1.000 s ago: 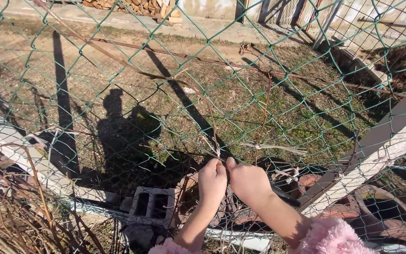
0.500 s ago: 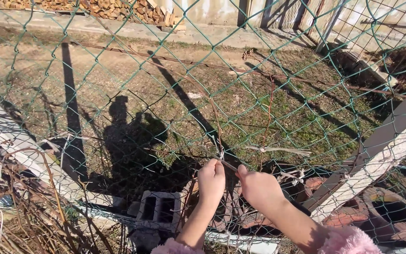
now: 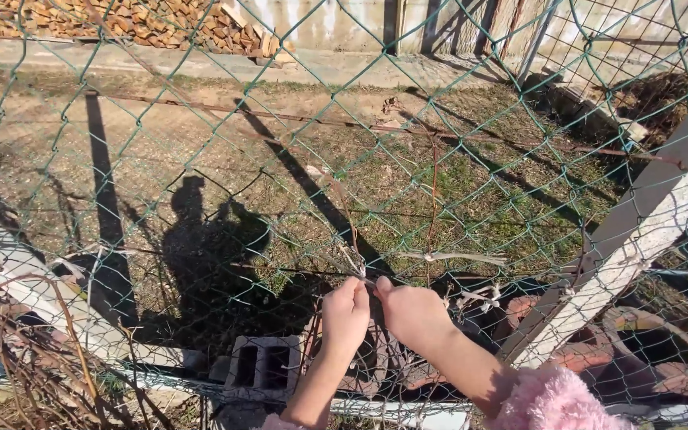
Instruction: Securing plant vines to a wire mesh fence using strips of material and a knife to cut them.
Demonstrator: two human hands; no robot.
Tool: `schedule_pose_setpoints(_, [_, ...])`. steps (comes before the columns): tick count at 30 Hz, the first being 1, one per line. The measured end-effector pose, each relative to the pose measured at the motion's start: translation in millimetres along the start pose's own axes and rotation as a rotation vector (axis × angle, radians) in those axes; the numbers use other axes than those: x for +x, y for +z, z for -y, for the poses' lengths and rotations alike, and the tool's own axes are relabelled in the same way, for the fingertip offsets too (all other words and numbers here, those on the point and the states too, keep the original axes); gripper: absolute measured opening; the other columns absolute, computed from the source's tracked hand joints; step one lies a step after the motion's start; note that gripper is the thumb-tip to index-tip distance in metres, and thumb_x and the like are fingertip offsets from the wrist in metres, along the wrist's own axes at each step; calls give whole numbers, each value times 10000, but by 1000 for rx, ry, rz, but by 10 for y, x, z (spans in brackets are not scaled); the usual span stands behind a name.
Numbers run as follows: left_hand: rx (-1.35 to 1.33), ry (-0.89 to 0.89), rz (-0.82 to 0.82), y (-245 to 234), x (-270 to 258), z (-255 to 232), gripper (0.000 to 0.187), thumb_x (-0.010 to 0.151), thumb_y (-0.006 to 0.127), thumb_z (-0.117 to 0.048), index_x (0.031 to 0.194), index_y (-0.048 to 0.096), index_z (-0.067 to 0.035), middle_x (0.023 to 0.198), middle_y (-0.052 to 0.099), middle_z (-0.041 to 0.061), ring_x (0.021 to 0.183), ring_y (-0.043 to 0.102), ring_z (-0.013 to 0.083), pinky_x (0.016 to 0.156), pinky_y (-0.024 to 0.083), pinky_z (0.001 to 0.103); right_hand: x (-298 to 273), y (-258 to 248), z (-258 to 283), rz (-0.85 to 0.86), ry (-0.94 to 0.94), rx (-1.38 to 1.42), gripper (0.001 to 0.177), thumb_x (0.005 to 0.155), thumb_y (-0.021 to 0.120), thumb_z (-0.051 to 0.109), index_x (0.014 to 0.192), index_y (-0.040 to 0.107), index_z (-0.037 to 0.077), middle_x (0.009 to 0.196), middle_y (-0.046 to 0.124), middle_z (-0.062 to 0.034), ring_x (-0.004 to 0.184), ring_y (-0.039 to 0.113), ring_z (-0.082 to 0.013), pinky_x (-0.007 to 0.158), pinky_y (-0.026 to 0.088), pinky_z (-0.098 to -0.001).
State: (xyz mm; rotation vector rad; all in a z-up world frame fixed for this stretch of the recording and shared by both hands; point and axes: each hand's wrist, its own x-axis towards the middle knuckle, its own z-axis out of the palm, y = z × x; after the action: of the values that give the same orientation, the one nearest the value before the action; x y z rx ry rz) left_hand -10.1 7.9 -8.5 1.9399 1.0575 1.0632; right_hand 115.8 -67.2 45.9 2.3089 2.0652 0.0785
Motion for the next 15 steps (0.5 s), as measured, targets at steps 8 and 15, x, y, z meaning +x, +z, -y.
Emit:
schedule_pose_setpoints(8, [43, 65, -51, 57, 28, 67, 351, 1001, 498, -174, 661, 429, -119, 471, 440, 21, 430, 402, 156, 469, 280, 376, 44, -83, 7, 67, 38, 75, 262, 951, 407, 63, 1201, 473, 100, 728, 694, -54, 623, 699, -377, 469, 519, -488])
schedule_pose_setpoints(15, [-114, 20, -116, 98, 114, 148, 364, 1007, 519, -162, 672, 385, -114, 532, 344, 0, 527, 306, 139, 529, 278, 368, 53, 32, -84, 37, 10, 58, 205, 1035, 355, 134, 1202, 469, 97, 628, 660, -24, 511, 656, -334, 402, 464, -443])
